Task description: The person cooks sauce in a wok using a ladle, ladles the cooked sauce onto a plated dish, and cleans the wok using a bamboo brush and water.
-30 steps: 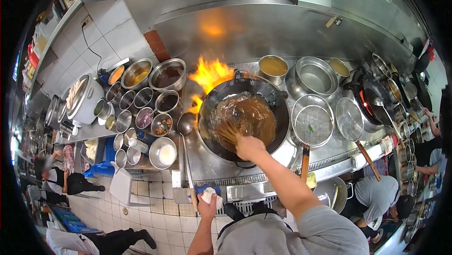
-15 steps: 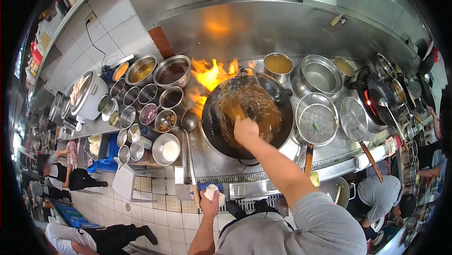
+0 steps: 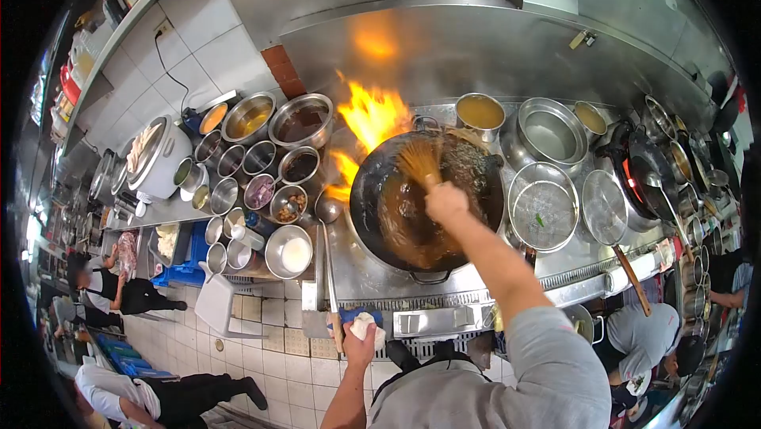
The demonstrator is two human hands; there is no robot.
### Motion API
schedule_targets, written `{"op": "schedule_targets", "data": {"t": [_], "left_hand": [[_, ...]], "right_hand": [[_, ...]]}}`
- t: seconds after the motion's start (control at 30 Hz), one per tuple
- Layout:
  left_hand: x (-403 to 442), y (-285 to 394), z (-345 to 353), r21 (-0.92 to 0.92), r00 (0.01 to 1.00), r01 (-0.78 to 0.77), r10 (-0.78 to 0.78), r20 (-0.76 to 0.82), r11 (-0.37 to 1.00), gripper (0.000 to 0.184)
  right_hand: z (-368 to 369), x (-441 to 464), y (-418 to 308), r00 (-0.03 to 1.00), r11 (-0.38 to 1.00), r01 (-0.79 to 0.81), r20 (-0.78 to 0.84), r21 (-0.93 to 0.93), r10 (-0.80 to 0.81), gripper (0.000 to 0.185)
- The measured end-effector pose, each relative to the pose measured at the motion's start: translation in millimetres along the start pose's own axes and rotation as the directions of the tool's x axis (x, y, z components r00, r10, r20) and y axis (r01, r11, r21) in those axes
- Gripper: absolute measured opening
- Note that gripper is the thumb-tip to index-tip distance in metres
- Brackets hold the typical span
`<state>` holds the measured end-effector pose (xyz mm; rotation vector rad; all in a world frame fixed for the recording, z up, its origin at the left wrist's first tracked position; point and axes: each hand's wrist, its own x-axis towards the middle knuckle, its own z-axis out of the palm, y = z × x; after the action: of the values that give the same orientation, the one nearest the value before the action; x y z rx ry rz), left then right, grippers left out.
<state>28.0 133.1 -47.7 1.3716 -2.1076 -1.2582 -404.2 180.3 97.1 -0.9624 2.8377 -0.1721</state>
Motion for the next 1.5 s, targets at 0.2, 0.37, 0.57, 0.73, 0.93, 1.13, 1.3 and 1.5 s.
{"op": "schedule_targets", "data": {"t": [0.2, 0.37, 0.57, 0.73, 0.93, 1.13, 1.3, 1.5], "left_hand": [[-0.3, -3.8, -1.3, 0.027, 1.0, 0.005, -0.005, 0.004, 1.0, 0.068], [-3.7, 14.4, -8.0, 0.1, 0.999, 0.033, -0.035, 0.015, 0.994, 0.067], [-1.9, 6.0, -4.5, 0.065, 1.0, -0.001, 0.001, 0.008, 0.998, 0.069], [-2.0, 5.8, -5.2, 0.035, 1.0, 0.005, -0.006, 0.017, 0.999, 0.067], [-3.8, 13.1, -9.0, 0.045, 0.999, 0.024, -0.026, 0.026, 0.999, 0.066], [-2.7, 8.6, -7.9, 0.036, 0.999, 0.02, -0.021, 0.038, 0.999, 0.066], [-1.3, -1.5, -5.3, -0.01, 0.999, 0.015, -0.014, 0.04, 1.0, 0.066], [-4.7, 9.9, -11.5, 0.069, 0.997, 0.052, -0.055, 0.052, 0.996, 0.065]], "right_hand": [[-6.1, -89.9, -34.7, 0.969, 0.947, 0.118, 0.171, 0.3, -0.175, 0.053], [-13.6, -106.3, -21.5, 0.957, 0.941, 0.204, 0.146, 0.271, -0.25, 0.053], [11.5, -14.9, -58.8, 0.999, 0.88, -0.031, -0.019, 0.474, 0.045, 0.052], [-5.1, -98.2, -35.3, 0.972, 0.954, 0.057, 0.202, 0.295, -0.121, 0.048], [-57.4, -121.3, -0.7, 0.934, 0.995, -0.011, 0.354, -0.103, 0.047, 0.032], [-22.6, -12.4, -41.0, 0.992, 0.997, -0.062, 0.103, -0.05, 0.067, 0.026], [-41.4, -114.3, -25.1, 0.946, 0.993, 0.032, 0.325, -0.116, 0.007, 0.036], [-50.1, -50.2, -13.4, 0.956, 0.993, -0.021, 0.289, -0.118, 0.055, 0.028]]}}
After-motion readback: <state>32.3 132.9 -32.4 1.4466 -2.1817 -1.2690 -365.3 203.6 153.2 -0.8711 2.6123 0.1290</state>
